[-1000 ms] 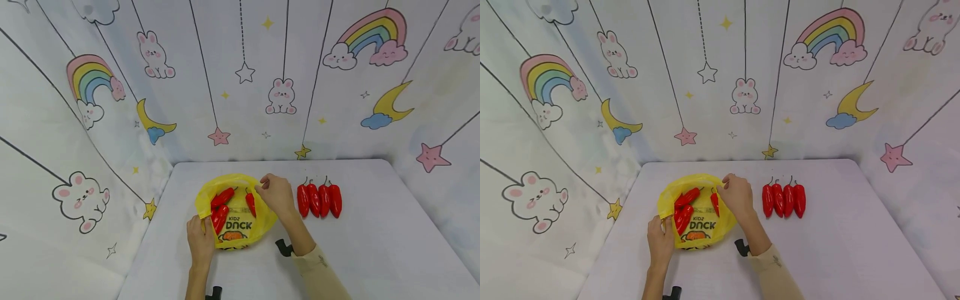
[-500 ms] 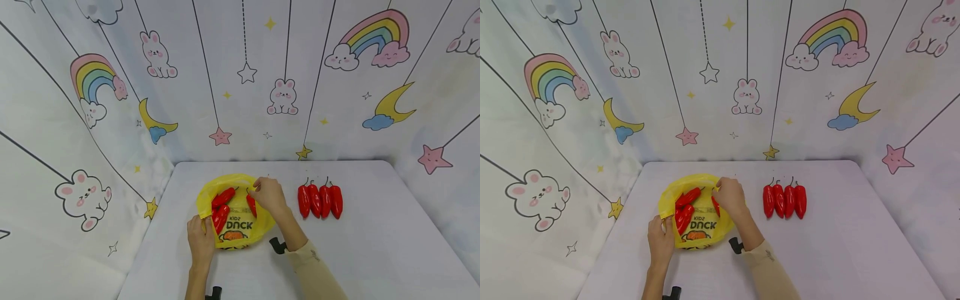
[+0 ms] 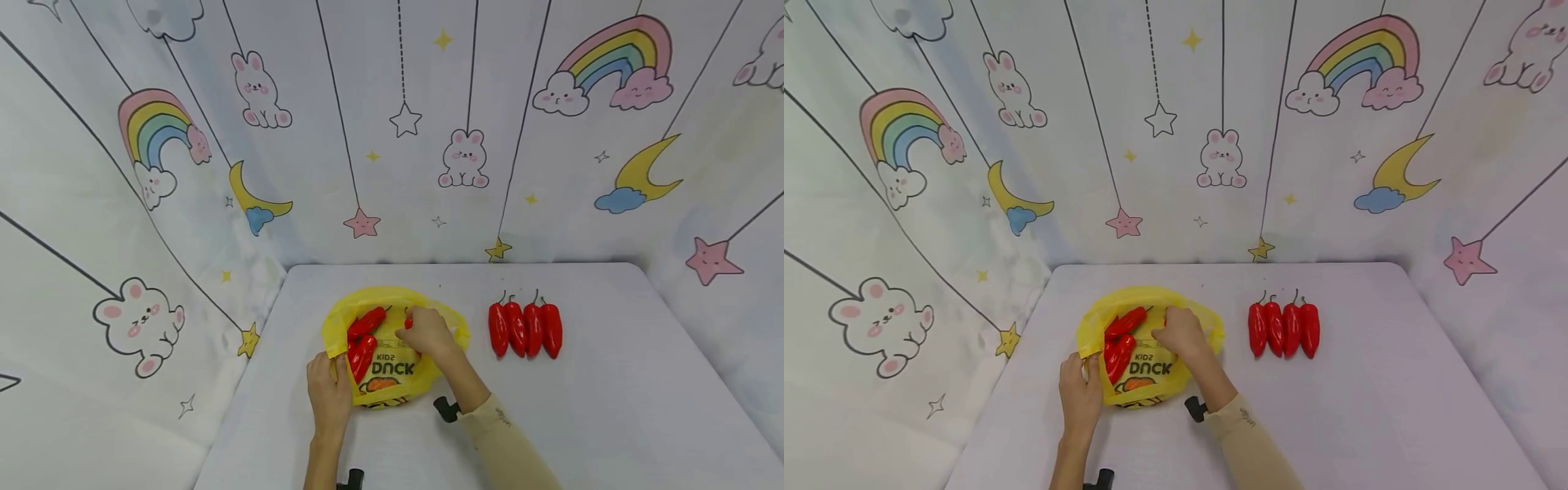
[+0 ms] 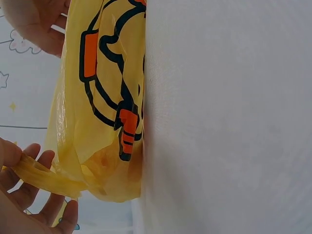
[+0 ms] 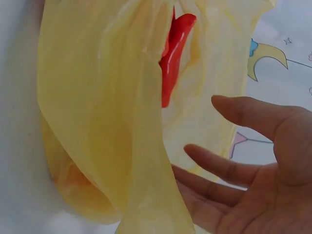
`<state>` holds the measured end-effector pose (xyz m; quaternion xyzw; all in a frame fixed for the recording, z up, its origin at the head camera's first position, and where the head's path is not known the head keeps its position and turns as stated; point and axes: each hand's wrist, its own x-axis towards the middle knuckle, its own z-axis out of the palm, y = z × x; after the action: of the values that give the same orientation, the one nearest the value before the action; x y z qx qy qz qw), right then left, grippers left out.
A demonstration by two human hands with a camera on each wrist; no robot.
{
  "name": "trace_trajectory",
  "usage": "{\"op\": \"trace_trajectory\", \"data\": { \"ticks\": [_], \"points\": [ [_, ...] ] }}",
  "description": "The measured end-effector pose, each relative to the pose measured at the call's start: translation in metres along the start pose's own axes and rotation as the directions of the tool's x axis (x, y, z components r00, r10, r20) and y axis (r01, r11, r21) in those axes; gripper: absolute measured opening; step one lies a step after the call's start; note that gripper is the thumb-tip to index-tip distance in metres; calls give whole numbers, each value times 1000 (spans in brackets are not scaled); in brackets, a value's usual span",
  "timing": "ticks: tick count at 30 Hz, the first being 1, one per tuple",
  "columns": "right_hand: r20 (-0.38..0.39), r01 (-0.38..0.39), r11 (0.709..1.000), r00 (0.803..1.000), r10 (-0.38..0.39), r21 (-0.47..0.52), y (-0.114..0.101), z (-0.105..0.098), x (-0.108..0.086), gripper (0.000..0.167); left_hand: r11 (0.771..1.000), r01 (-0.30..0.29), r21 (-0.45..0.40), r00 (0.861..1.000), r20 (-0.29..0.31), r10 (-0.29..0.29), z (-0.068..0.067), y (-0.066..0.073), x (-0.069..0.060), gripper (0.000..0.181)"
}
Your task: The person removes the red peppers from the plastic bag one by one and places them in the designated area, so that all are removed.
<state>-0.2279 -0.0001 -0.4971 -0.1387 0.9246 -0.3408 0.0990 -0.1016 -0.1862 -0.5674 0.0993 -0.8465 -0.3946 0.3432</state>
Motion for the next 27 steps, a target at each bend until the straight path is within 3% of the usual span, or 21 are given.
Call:
{"op": "trace_trajectory", "data": {
  "ticks": [12,27],
  "points": [
    [-65,-105,990,993,99,-95,-1,8,4,29,1000,12,-2,1000,-2,-12,-1,-1,-1,12],
    [-71,-192,954,981,180,-229,21,26,11,16,1000,1,10,1000,-7,0,-3,-3,1,12]
  ]
}}
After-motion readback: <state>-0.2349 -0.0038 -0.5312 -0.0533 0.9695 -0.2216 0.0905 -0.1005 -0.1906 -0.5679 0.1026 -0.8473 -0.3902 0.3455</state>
